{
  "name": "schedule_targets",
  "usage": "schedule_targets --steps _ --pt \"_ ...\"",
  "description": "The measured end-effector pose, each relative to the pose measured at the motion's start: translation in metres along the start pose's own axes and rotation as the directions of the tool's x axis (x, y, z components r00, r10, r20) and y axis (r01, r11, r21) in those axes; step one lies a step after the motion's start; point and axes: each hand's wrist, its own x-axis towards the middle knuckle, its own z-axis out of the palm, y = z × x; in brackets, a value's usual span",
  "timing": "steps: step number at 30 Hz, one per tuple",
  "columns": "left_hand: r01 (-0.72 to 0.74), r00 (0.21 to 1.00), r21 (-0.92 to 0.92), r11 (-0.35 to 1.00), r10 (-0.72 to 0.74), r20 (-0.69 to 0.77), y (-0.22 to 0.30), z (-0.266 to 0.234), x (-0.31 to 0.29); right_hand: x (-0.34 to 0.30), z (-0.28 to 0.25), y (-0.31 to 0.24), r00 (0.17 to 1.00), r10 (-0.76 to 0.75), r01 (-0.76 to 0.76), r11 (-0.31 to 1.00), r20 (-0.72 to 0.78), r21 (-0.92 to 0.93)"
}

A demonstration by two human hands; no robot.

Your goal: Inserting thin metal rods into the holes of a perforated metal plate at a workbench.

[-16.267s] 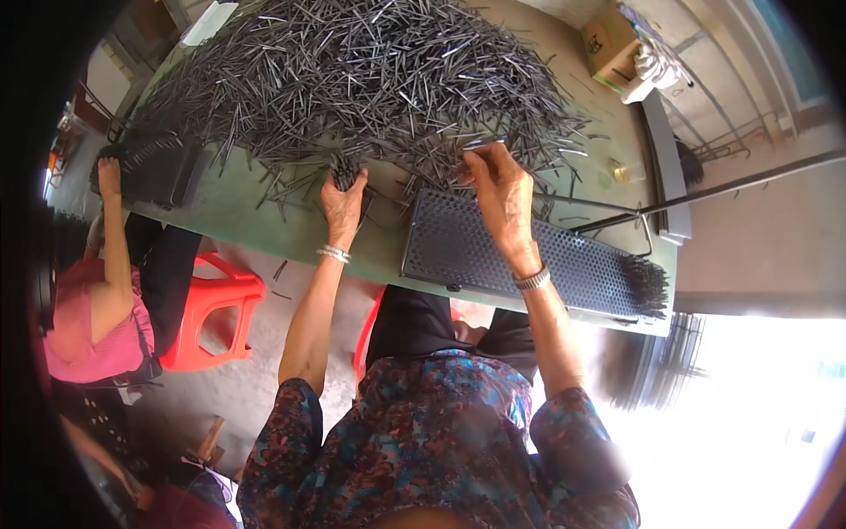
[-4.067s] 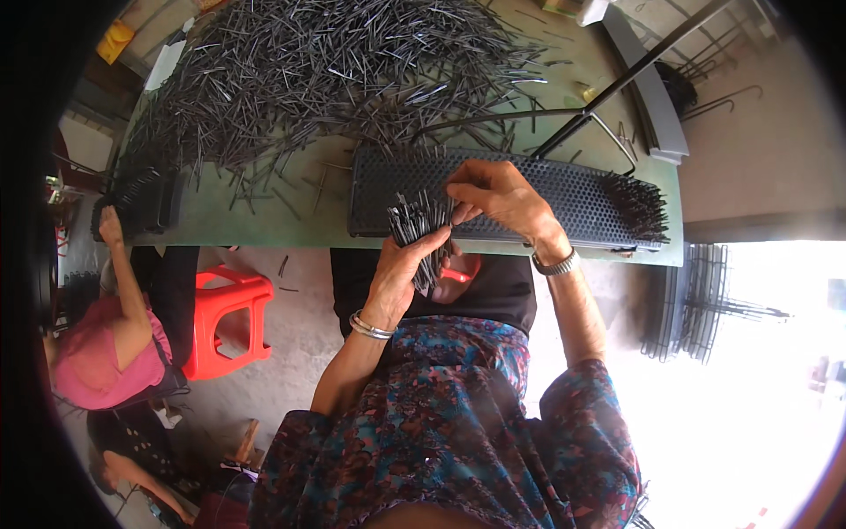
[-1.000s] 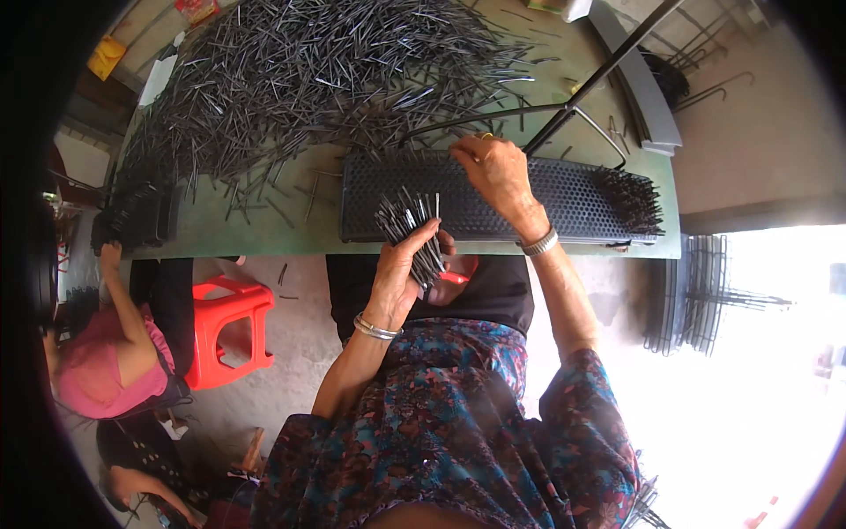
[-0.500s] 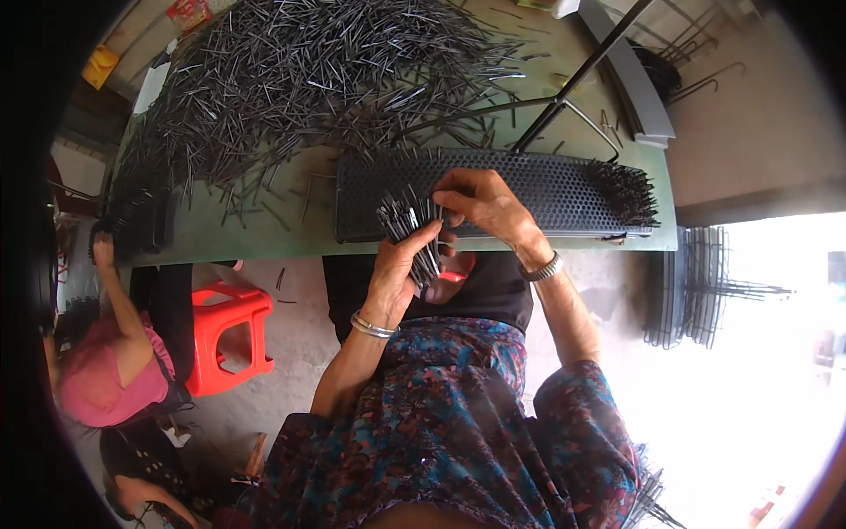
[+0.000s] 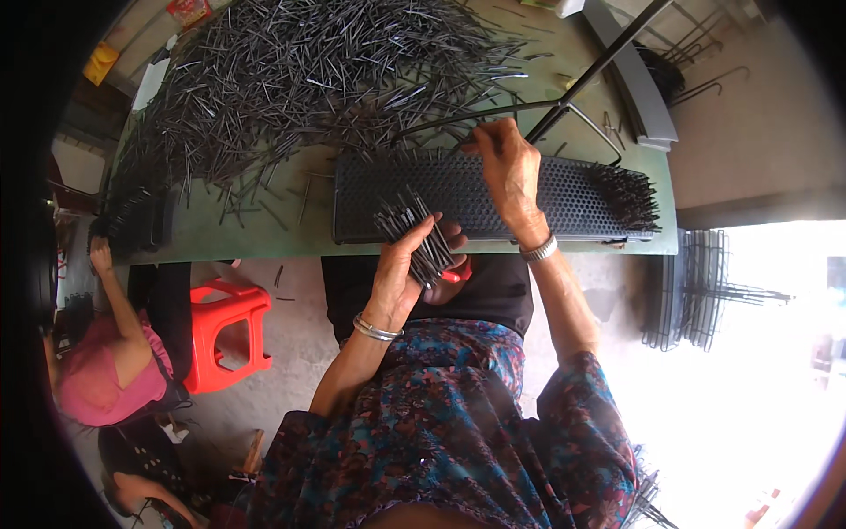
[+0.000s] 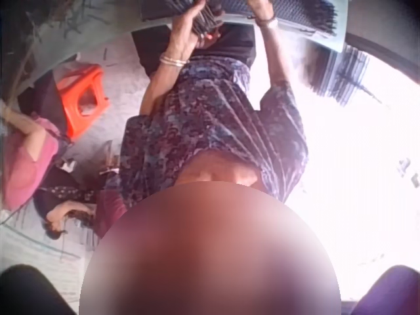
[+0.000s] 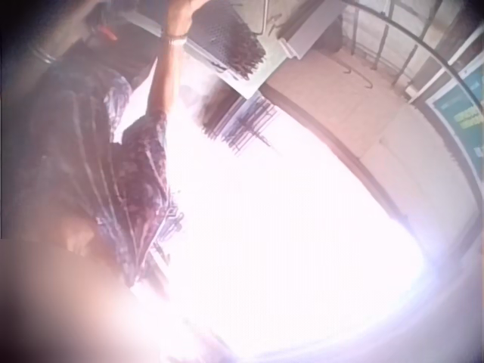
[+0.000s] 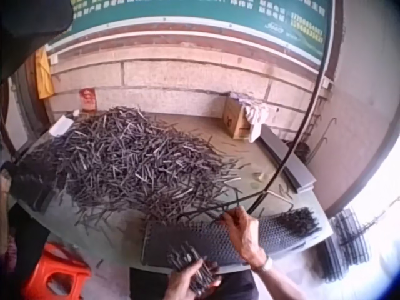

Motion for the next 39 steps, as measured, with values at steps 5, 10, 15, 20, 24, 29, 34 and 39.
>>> schedule_targets --steps 5,10,15,20,24,29,34,39 --pt "0.048 0.999 -0.035 0.998 -0.047 0.020 -0.003 -0.002 0.003 0.001 0.007 0.015 0.990 -0.144 0.143 0.982 0.005 -0.125" --pt "0.073 0.997 -0.040 0.997 -0.072 0.019 -0.003 -0.002 0.005 0.004 0.003 0.017 0.974 -0.214 0.222 0.967 0.069 -0.127" --pt "0.035 0.999 0.048 0.998 -0.037 0.030 -0.005 -0.004 0.007 0.005 0.003 0.027 0.955 -0.253 0.273 0.953 0.156 -0.127" --pt "0.000 0.999 0.078 0.997 -0.003 0.033 -0.007 -0.006 0.007 0.008 0.005 0.025 0.915 -0.316 0.354 0.927 0.251 -0.124" --pt "-0.016 1.000 0.084 0.996 0.015 0.013 -0.006 -0.002 0.005 0.016 0.005 0.021 0.926 -0.283 0.312 0.946 0.251 -0.084" --pt "-0.015 1.000 0.101 0.995 0.014 0.006 -0.008 -0.006 0.006 0.006 0.007 0.021 0.895 -0.362 0.386 0.921 0.260 -0.048" --pt "0.007 1.000 0.105 0.994 -0.006 -0.007 -0.007 -0.006 0.005 0.006 0.007 0.021 0.959 -0.236 0.267 0.940 0.158 -0.213" --pt "-0.004 0.999 0.108 0.994 0.008 -0.034 -0.005 -0.004 0.003 0.005 0.009 0.020 0.959 -0.244 0.273 0.934 0.144 -0.229"
